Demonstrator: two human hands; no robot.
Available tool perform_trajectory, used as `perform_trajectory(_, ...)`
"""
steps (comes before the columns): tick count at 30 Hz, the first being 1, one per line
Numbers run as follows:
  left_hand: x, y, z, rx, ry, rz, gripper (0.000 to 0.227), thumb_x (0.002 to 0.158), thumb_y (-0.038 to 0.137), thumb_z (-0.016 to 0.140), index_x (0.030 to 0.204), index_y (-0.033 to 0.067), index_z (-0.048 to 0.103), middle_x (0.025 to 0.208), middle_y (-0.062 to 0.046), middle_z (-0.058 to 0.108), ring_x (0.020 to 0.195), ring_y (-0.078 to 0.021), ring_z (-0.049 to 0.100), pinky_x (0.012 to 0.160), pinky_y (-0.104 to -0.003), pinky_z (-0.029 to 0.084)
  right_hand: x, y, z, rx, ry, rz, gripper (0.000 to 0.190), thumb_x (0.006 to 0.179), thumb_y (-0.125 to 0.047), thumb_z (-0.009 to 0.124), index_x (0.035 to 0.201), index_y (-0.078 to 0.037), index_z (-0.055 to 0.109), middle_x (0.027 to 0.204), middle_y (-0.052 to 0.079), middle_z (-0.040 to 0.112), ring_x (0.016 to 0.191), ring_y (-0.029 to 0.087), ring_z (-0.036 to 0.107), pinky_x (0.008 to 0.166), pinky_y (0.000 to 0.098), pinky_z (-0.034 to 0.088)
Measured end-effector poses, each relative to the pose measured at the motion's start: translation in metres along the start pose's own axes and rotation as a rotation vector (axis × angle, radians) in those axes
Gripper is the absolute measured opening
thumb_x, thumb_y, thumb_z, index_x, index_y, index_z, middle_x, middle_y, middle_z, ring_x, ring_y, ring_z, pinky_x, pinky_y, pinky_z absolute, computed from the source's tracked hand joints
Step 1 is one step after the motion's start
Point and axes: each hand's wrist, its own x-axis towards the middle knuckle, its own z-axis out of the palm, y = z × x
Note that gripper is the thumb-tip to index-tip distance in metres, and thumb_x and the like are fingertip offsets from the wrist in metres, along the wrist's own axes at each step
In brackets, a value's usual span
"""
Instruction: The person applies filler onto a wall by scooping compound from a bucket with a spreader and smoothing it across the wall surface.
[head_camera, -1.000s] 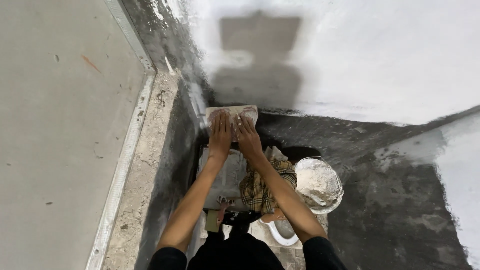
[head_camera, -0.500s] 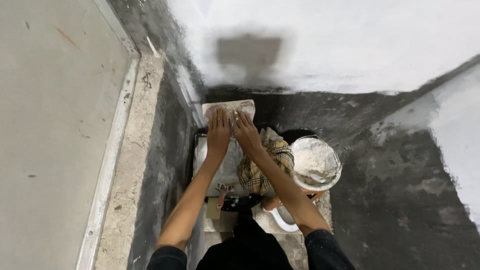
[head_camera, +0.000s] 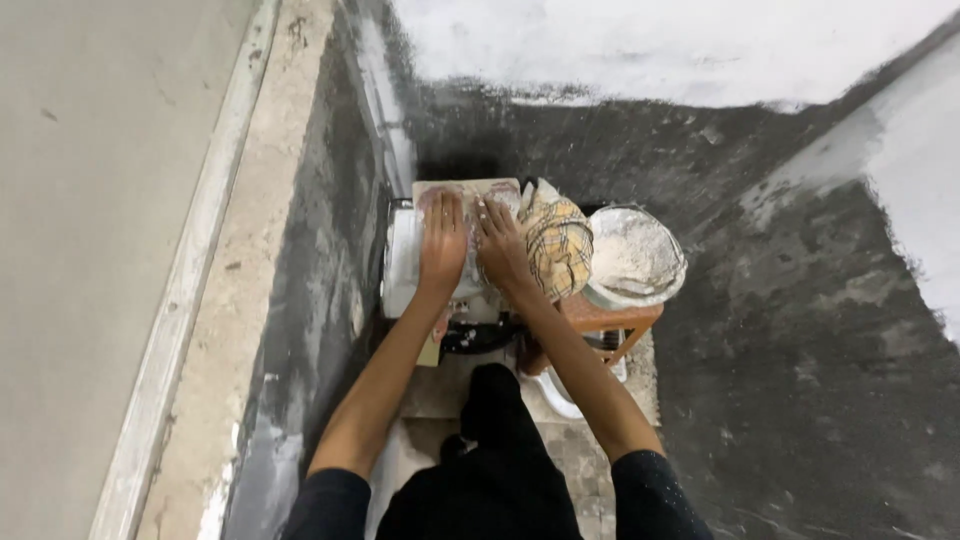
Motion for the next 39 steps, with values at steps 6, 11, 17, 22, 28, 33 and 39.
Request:
perform_trajectory(6, -0.017, 0.024, -0.015, 0.258, -0.169, 0.005, 0.071, 0.095, 0.012, 0.053, 0.159, -0.0050, 0.027, 0.166, -0.020, 0.032, 0.156, -0.0325, 0.027, 0.127, -0.046, 0.024, -0.023, -0.012, -0.033, -0.059, -0.053, 0.004, 0.051, 0.094, -0.004, 0.054, 0.142, 0.010, 0.053, 0.153, 0.025, 0.049, 0.150, 0.039, 0.039, 0.127, 0.0516, 0.029)
perform_trajectory(11, -0.031, 0.041, -0.031, 0.284, -0.134, 0.028, 0.069, 0.095, 0.012, 0.053, 0.158, -0.0048, 0.034, 0.164, -0.020, 0.035, 0.154, -0.0335, 0.030, 0.127, -0.044, 0.024, -0.040, -0.013, -0.038, -0.046, 0.014, 0.010, 0.051, 0.093, -0.007, 0.054, 0.143, 0.006, 0.054, 0.151, 0.022, 0.052, 0.149, 0.038, 0.040, 0.126, 0.0506, 0.029)
perform_trajectory(17, -0.041, 0.061, -0.012, 0.342, -0.140, 0.057, 0.062, 0.095, 0.011, 0.052, 0.153, -0.0061, 0.041, 0.161, -0.020, 0.039, 0.152, -0.0345, 0.033, 0.127, -0.045, 0.025, -0.063, -0.005, -0.050, -0.003, 0.015, 0.024, 0.052, 0.095, -0.006, 0.053, 0.145, 0.005, 0.053, 0.150, 0.021, 0.054, 0.149, 0.036, 0.041, 0.127, 0.0486, 0.031)
perform_trajectory(22, -0.046, 0.092, -0.016, 0.308, -0.129, -0.018, 0.066, 0.091, 0.008, 0.052, 0.154, -0.0068, 0.039, 0.160, -0.021, 0.039, 0.151, -0.0330, 0.033, 0.124, -0.043, 0.026, -0.081, 0.007, -0.064, 0.157, -0.021, 0.131, 0.055, 0.086, -0.010, 0.056, 0.139, 0.005, 0.055, 0.146, 0.026, 0.053, 0.138, 0.042, 0.040, 0.109, 0.0554, 0.029)
perform_trajectory(28, -0.054, 0.139, -0.017, 0.242, -0.132, -0.048, 0.065, 0.091, 0.006, 0.054, 0.153, -0.0095, 0.037, 0.159, -0.024, 0.039, 0.150, -0.0365, 0.034, 0.123, -0.045, 0.028, -0.124, 0.039, -0.056, 0.084, -0.107, 0.046, 0.048, 0.094, -0.003, 0.054, 0.141, 0.005, 0.055, 0.148, 0.019, 0.052, 0.149, 0.040, 0.040, 0.127, 0.0491, 0.034)
perform_trajectory(33, -0.064, 0.173, -0.014, 0.227, -0.081, -0.058, 0.066, 0.091, 0.006, 0.056, 0.152, -0.0097, 0.038, 0.159, -0.024, 0.041, 0.151, -0.0360, 0.035, 0.125, -0.044, 0.029, -0.149, 0.053, -0.074, 0.175, -0.019, 0.055, 0.049, 0.090, -0.003, 0.055, 0.139, 0.008, 0.058, 0.148, 0.023, 0.053, 0.143, 0.042, 0.041, 0.120, 0.0497, 0.034)
perform_trajectory(39, -0.077, 0.205, -0.013, 0.181, -0.123, 0.002, 0.068, 0.088, 0.005, 0.056, 0.152, -0.0108, 0.038, 0.158, -0.024, 0.041, 0.149, -0.0368, 0.036, 0.123, -0.046, 0.029, -0.184, 0.061, -0.086, 0.144, -0.039, 0.046, 0.054, 0.084, -0.011, 0.059, 0.134, 0.010, 0.058, 0.139, 0.022, 0.057, 0.140, 0.042, 0.044, 0.120, 0.0518, 0.033)
